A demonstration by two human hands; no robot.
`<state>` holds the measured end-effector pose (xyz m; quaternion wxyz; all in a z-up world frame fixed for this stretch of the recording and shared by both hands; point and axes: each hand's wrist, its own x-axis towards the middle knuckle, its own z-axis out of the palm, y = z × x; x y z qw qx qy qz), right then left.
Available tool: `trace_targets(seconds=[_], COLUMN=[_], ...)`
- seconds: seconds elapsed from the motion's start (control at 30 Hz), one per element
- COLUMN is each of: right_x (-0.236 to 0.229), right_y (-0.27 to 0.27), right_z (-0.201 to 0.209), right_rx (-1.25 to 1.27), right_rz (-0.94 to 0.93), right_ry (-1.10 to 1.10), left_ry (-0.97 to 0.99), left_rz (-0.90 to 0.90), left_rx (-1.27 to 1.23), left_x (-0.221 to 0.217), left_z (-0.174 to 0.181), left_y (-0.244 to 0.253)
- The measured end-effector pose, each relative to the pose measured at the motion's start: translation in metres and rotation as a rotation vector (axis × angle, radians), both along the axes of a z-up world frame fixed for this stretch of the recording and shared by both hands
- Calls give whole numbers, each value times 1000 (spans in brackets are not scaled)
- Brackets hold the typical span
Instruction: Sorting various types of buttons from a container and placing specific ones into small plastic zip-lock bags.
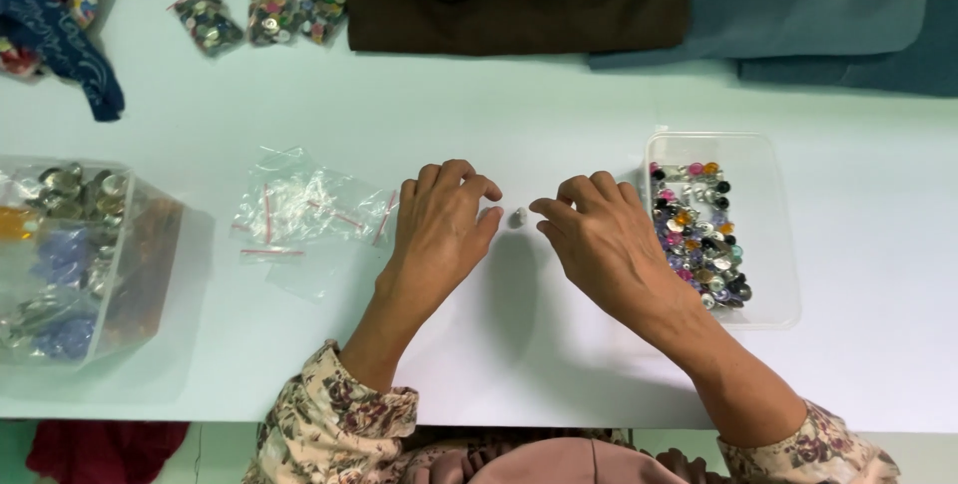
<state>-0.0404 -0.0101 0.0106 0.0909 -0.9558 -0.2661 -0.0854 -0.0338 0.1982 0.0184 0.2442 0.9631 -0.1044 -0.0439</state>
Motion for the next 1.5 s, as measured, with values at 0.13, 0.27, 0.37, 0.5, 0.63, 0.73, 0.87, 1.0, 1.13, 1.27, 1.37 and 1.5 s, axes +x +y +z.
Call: trace_targets(seconds=[0.13, 0.27, 0.37, 0.5, 0.63, 0.73, 0.87, 1.0, 1.13, 1.27, 1.37, 1.5], right_x=[-2, 3, 6, 14, 13, 7, 10, 12, 8, 9, 10, 11], right_y=[-32, -89, -132, -171, -167, -157, -151, -154, -151, -143, -142, -140], right_z=[30, 48, 47, 25, 17, 11, 1, -2, 0, 4, 1, 4], right_rx=[66, 88, 54, -107, -85, -150, -216, -200, -80, -80, -138, -143], right_rz=[-8, -30, -126, -326, -280, -226, -194, -257, -205, -110, -81, -55], right_ry=[-3, -14, -62, -110, -57, 83, -45, -235, -276, -258, -236, -217], left_ry=[5, -172, -284, -327, -320, -405, -430, -496, -553, -508, -511, -583], left_rz=[-58, -159, -214, -333, -432, -406, -375, -327, -323, -310, -293, -245], left_rx=[-2, -14, -5, 25, 109, 380, 450, 377, 249, 109, -1, 70], left_x=[9, 20, 24, 33, 36, 36, 43, 43, 43, 42, 42, 39], left_z=[19, 4, 2, 2, -18, -33, -41, -41, -41, -38, -31, -22], left_y=[-30, -69, -105, -154, -186, -200, -201, -195, -186, -182, -179, -177])
